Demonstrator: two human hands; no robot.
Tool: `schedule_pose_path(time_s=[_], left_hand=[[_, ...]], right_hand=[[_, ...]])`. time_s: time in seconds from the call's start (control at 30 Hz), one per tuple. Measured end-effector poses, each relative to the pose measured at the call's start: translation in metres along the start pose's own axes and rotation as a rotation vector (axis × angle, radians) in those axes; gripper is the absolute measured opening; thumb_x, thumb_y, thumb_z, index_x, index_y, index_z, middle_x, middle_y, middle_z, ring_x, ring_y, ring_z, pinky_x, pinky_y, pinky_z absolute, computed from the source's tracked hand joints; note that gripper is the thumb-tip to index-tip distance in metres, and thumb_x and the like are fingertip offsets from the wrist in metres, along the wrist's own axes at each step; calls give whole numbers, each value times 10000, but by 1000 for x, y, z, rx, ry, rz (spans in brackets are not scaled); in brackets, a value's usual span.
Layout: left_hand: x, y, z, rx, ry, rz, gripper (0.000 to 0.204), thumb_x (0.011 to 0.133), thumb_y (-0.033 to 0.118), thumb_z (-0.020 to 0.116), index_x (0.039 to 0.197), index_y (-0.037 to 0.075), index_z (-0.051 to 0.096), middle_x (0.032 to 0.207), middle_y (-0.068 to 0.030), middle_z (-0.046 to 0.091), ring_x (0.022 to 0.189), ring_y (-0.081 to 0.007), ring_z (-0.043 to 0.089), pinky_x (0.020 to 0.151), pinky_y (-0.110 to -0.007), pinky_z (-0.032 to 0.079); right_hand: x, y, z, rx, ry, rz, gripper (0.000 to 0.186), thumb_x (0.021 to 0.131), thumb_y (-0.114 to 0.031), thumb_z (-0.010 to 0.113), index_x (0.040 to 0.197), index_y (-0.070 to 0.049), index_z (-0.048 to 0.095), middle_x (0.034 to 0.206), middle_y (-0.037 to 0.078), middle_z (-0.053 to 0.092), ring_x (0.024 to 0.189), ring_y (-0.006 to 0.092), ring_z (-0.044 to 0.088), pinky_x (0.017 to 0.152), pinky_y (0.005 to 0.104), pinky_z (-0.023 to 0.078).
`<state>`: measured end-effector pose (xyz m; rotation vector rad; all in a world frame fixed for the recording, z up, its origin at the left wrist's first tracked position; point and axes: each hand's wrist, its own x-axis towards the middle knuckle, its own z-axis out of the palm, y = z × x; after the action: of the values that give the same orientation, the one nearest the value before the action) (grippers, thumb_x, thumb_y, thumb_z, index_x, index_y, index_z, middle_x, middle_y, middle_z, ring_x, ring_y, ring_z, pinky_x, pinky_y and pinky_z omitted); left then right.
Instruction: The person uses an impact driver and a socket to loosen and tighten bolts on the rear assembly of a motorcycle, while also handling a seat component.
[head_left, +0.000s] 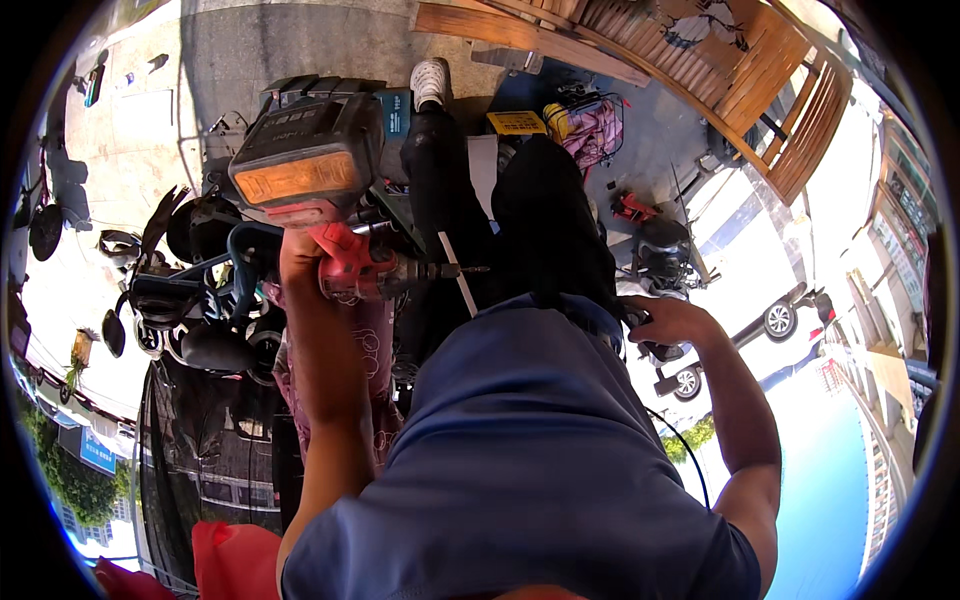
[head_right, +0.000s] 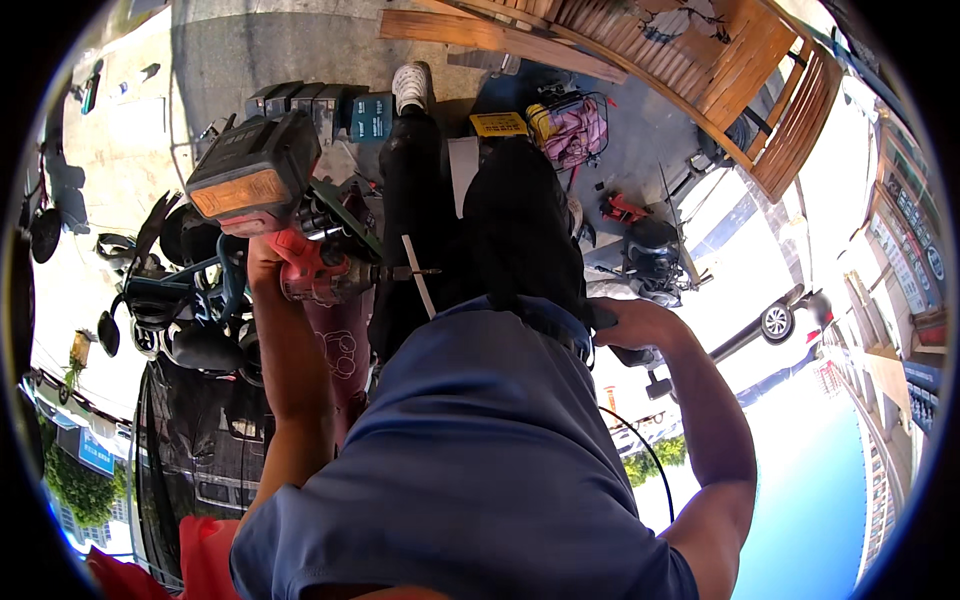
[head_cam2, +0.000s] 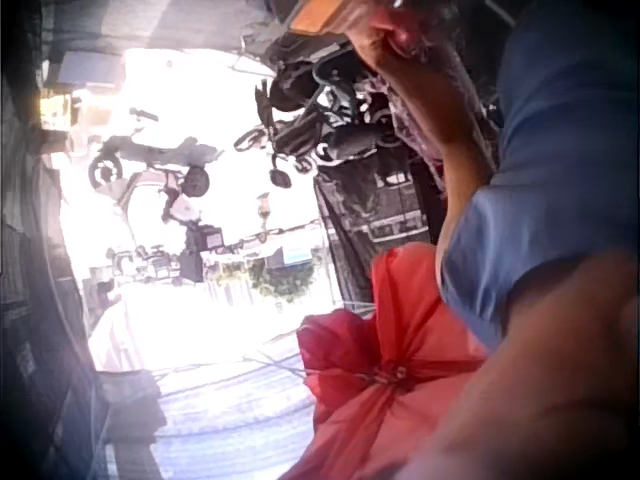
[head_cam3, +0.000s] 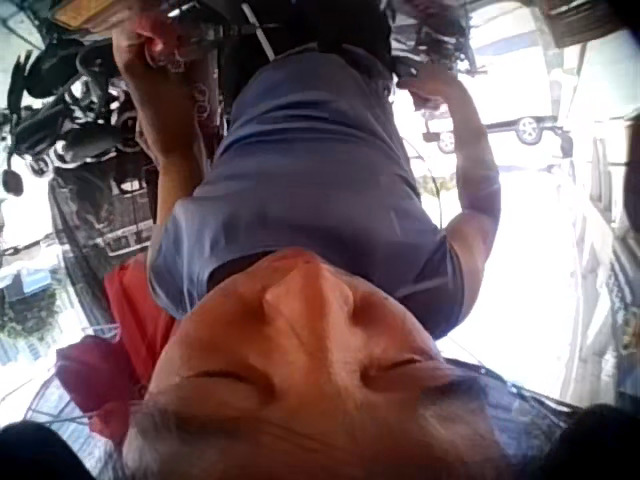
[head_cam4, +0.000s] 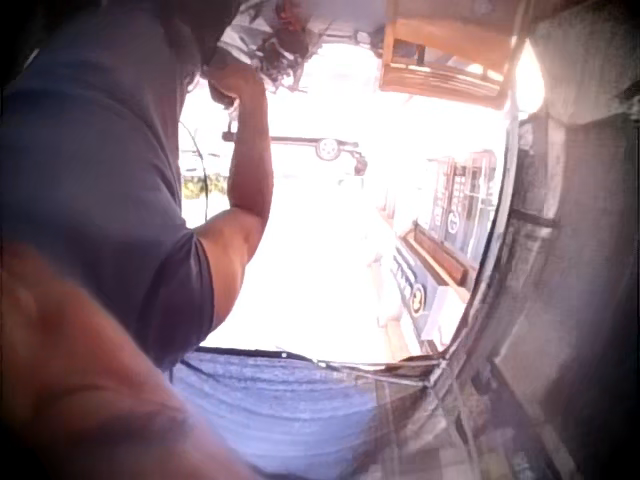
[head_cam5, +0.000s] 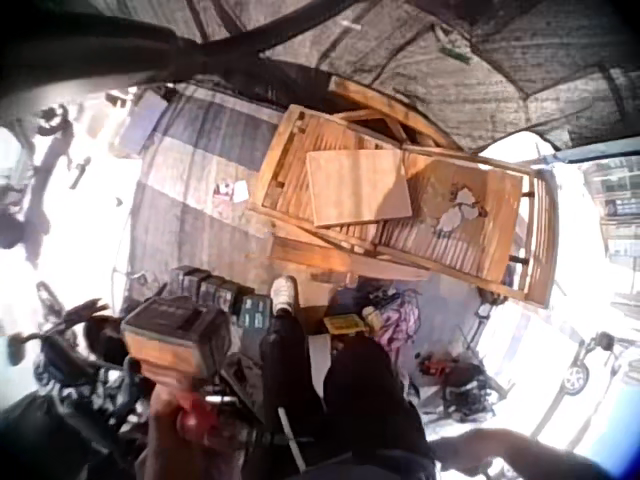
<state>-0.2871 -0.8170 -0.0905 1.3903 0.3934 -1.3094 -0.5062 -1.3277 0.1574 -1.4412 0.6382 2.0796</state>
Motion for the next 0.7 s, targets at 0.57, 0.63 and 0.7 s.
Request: schedule_pose_path(time_s=[0.57, 0.63, 0.7], left_hand=[[-111, 144, -45, -961, 99, 200, 498, 987, 428, 589, 1320, 59, 552, 1175, -157, 662, 997, -324, 683, 858, -514, 581], [-115, 187, -37, -1150, 100, 196, 528, 967, 480, 604, 1301, 73, 556, 1116, -181, 669, 975, -356, 687, 826, -567, 586], [-108, 171, -67, -1205, 40, 278, 463, 956, 339, 654, 1321, 68, 567, 1182, -161, 672, 967, -332, 692, 822, -538, 592]], right_hand=[[-46, -223, -200, -270, 50, -666, 842, 618, -60, 742, 1433, -116, 536, 1412, 139, 561, 1301, 276, 534, 1104, 361, 419], [-21, -270, -217, -45, 89, -657, 753, 647, -72, 746, 1374, -89, 550, 1327, 133, 592, 1249, 269, 553, 1054, 366, 436], [3, -315, -234, -230, 372, -661, 698, 680, -104, 780, 1335, -46, 546, 1264, 135, 605, 1219, 256, 564, 1023, 344, 448]])
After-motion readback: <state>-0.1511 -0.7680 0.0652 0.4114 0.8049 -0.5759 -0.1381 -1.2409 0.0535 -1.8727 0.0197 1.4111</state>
